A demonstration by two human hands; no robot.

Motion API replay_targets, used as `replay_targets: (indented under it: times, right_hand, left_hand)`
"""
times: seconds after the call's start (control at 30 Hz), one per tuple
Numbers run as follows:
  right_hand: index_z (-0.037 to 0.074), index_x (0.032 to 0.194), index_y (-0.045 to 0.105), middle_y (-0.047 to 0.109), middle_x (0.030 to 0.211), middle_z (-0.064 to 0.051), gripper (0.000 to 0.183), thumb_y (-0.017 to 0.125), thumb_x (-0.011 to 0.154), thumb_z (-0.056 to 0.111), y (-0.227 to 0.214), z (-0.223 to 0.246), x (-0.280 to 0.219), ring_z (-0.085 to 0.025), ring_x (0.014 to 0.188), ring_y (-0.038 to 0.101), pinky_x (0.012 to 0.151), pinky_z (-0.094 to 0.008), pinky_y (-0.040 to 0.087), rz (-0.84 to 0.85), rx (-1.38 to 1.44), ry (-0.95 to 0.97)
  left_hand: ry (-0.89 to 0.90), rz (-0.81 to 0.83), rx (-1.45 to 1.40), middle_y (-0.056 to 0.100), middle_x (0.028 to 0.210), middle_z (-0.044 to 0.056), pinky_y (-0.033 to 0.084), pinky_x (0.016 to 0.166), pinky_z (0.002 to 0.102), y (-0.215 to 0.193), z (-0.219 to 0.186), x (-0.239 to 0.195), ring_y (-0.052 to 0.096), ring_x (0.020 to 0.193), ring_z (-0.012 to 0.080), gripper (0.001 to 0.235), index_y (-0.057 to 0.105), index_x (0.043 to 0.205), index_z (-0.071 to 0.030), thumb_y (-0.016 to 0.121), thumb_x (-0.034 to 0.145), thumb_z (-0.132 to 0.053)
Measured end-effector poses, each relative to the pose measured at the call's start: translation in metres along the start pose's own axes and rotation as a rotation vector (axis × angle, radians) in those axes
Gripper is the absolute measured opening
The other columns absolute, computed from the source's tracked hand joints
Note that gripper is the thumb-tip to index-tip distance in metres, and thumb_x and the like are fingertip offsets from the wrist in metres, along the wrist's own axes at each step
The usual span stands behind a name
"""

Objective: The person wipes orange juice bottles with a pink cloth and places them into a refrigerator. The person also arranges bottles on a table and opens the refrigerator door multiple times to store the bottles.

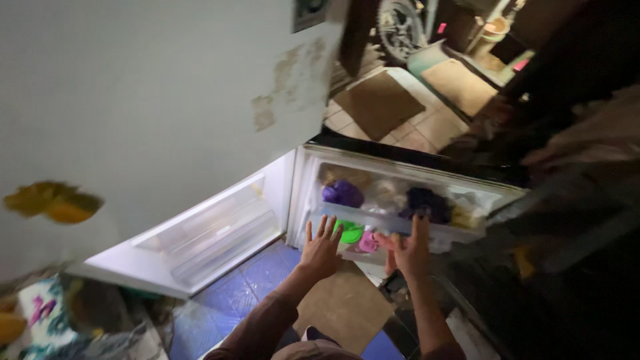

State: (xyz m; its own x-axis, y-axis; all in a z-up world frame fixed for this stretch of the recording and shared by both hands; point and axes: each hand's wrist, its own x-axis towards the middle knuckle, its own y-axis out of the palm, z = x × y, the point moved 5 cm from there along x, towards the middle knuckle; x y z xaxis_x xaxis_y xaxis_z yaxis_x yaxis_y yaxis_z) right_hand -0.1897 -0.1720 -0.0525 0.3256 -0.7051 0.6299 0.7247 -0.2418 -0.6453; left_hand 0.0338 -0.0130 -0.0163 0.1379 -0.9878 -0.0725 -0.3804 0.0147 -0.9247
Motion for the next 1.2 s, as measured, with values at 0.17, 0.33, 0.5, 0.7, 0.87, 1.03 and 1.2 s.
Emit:
replay_targets:
  times: [0.17, 0.33, 0.5, 0.7, 0.87, 1.03, 1.2]
  right_hand:
    - [-0.001, 0.125, 0.07, 0.075, 0.121, -0.02, 0.045, 0.064, 0.099, 0.036, 0.04, 0.02, -0.03, -0.031, 0.108, 0.071, 0.096, -0.045, 0.057, 0.313, 0.405, 0.699]
    - [0.001, 0.126, 0.061, 0.07, 0.114, -0.012, 0.039, 0.054, 0.105, 0.033, 0.09, 0.129, -0.053, -0.021, 0.09, 0.065, 0.075, -0.039, 0.055, 0.524, 1.394, 1.092]
    - [0.003, 0.131, 0.056, 0.069, 0.11, -0.006, 0.04, 0.057, 0.099, 0.027, 0.086, 0.28, -0.074, -0.016, 0.1, 0.068, 0.089, -0.034, 0.056, 0.943, 1.583, 1.051]
    - [0.002, 0.13, 0.059, 0.07, 0.111, -0.007, 0.035, 0.058, 0.1, 0.02, 0.086, 0.418, -0.124, -0.014, 0.1, 0.067, 0.087, -0.03, 0.055, 1.14, 1.64, 0.773]
    - [0.003, 0.129, 0.066, 0.07, 0.107, -0.006, 0.035, 0.063, 0.104, 0.027, 0.12, 0.485, -0.17, -0.015, 0.094, 0.064, 0.077, -0.031, 0.053, 1.098, 1.444, 0.796]
    - [0.018, 0.14, 0.054, 0.06, 0.125, 0.004, 0.045, 0.058, 0.098, 0.033, 0.114, 0.555, -0.207, -0.015, 0.11, 0.061, 0.082, -0.042, 0.056, 1.151, 1.095, 0.948]
    - [0.028, 0.142, 0.047, 0.061, 0.13, 0.0, 0.053, 0.042, 0.097, 0.057, 0.09, 0.633, -0.247, -0.023, 0.117, 0.062, 0.089, -0.049, 0.056, 1.5, 1.435, 1.152]
  left_hand:
    - [-0.141, -0.125, -0.311, 0.052, 0.146, 0.02, 0.037, 0.11, 0.053, -0.003, 0.027, -0.043, 0.046, 0.136, 0.0397, 0.074, 0.05, 0.146, -0.008, 0.077, 0.085, -0.038]
    - [-0.298, -0.202, -0.9, 0.075, 0.108, 0.016, 0.057, 0.084, 0.035, -0.002, 0.058, -0.093, 0.073, 0.1, 0.0263, 0.066, 0.059, 0.137, -0.004, 0.076, 0.087, -0.043]
    - [-0.345, -0.442, -1.24, 0.071, 0.105, 0.004, 0.057, 0.082, 0.032, -0.018, 0.112, -0.184, 0.068, 0.096, 0.0122, 0.061, 0.059, 0.127, -0.004, 0.083, 0.081, -0.034]
    - [-0.561, -0.521, -1.328, 0.075, 0.093, -0.003, 0.056, 0.074, 0.025, -0.044, 0.175, -0.329, 0.067, 0.084, 0.006, 0.03, 0.071, 0.109, -0.01, 0.073, 0.082, -0.023]
    - [-0.507, -0.767, -1.605, 0.059, 0.077, -0.005, 0.039, 0.056, 0.022, -0.063, 0.215, -0.42, 0.049, 0.066, 0.0029, 0.014, 0.063, 0.092, -0.011, 0.073, 0.094, -0.02]
    - [-0.46, -1.054, -1.391, 0.056, 0.081, -0.006, 0.04, 0.058, 0.022, -0.085, 0.24, -0.485, 0.049, 0.07, 0.0017, 0.011, 0.06, 0.092, -0.008, 0.071, 0.095, -0.009]
    - [-0.455, -1.12, -1.026, 0.055, 0.088, -0.002, 0.046, 0.057, 0.026, -0.118, 0.225, -0.513, 0.056, 0.069, 0.0068, 0.015, 0.056, 0.09, -0.004, 0.07, 0.086, -0.004]
